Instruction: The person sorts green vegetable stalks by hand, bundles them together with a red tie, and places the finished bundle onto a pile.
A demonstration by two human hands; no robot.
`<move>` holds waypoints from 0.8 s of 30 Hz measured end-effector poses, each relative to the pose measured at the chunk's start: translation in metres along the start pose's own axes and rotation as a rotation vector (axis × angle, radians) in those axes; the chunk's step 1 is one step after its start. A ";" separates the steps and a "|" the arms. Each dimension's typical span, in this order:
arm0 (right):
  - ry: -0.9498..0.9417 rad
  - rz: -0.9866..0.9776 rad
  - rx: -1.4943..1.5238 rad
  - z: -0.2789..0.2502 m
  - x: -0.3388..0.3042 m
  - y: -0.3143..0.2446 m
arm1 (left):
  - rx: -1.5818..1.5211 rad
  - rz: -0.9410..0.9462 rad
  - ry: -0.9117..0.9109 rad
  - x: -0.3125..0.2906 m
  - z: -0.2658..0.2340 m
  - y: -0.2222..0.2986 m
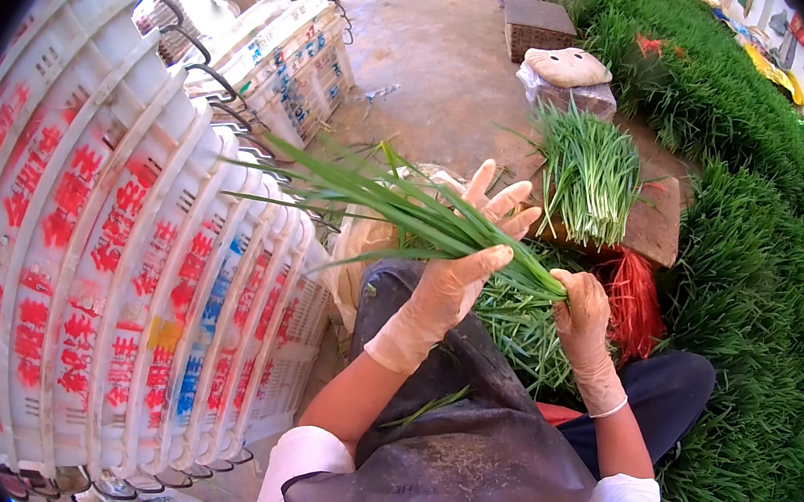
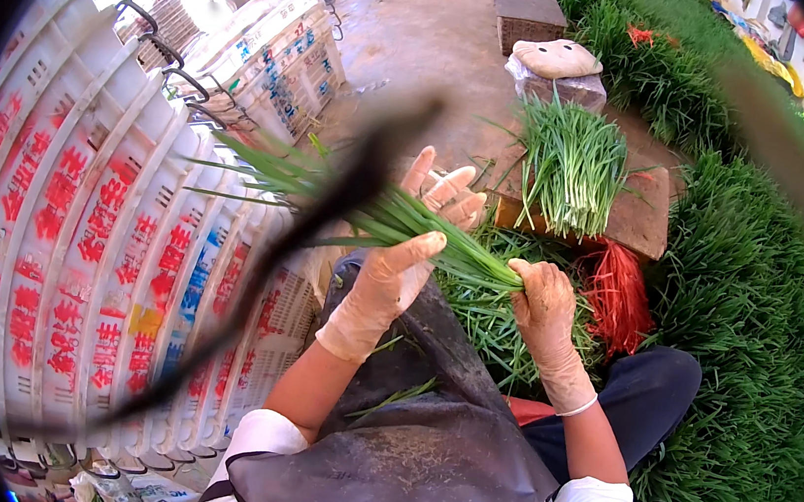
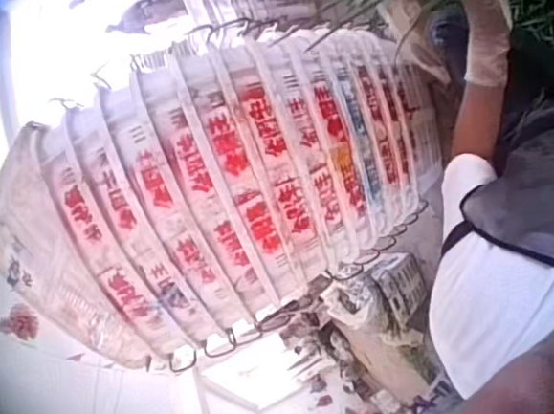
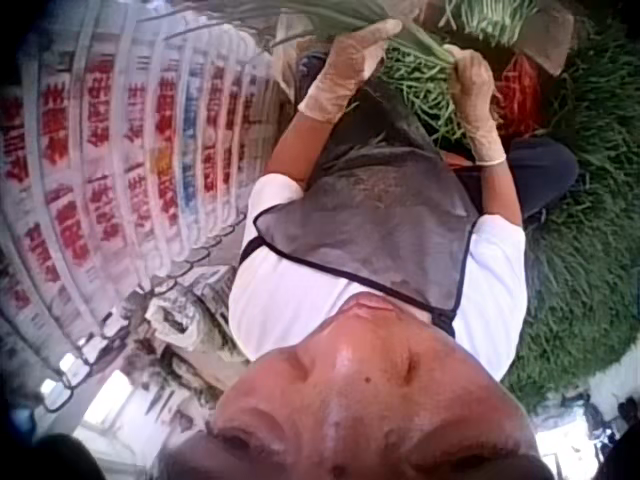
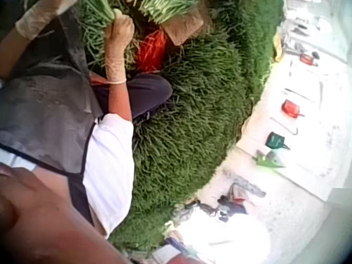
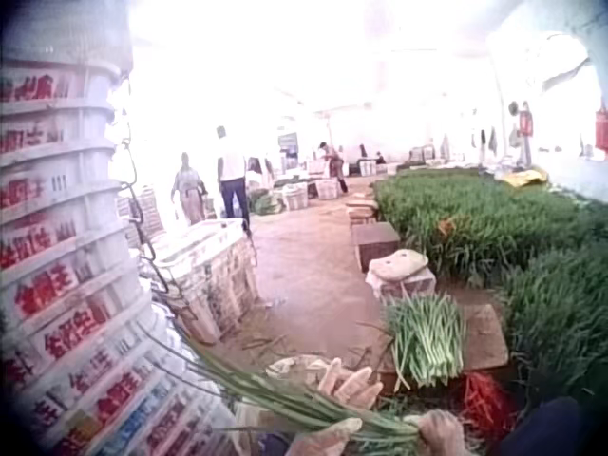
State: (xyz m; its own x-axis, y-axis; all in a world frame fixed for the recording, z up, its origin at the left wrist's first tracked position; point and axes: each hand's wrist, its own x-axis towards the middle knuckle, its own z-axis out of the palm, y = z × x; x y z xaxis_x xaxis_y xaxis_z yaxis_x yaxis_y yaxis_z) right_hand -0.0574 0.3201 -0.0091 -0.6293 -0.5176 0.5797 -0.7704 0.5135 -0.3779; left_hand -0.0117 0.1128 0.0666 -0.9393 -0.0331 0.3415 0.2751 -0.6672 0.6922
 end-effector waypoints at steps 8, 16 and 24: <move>-0.012 0.132 0.390 -0.018 0.035 -0.029 | 0.149 -0.128 0.019 -0.024 -0.018 -0.015; -0.368 0.449 0.806 -0.008 0.122 -0.070 | 0.018 -0.168 0.296 -0.030 -0.017 -0.018; -0.012 0.663 1.397 0.004 0.125 -0.059 | -0.144 -0.013 0.408 -0.023 -0.099 -0.015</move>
State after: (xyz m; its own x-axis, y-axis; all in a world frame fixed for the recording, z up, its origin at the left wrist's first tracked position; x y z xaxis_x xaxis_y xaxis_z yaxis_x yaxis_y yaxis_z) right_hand -0.0909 0.2225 0.0832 -0.8807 -0.4721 0.0379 0.1632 -0.3776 -0.9115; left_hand -0.0144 0.0495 -0.0146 -0.9546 -0.2960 0.0337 0.2582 -0.7656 0.5892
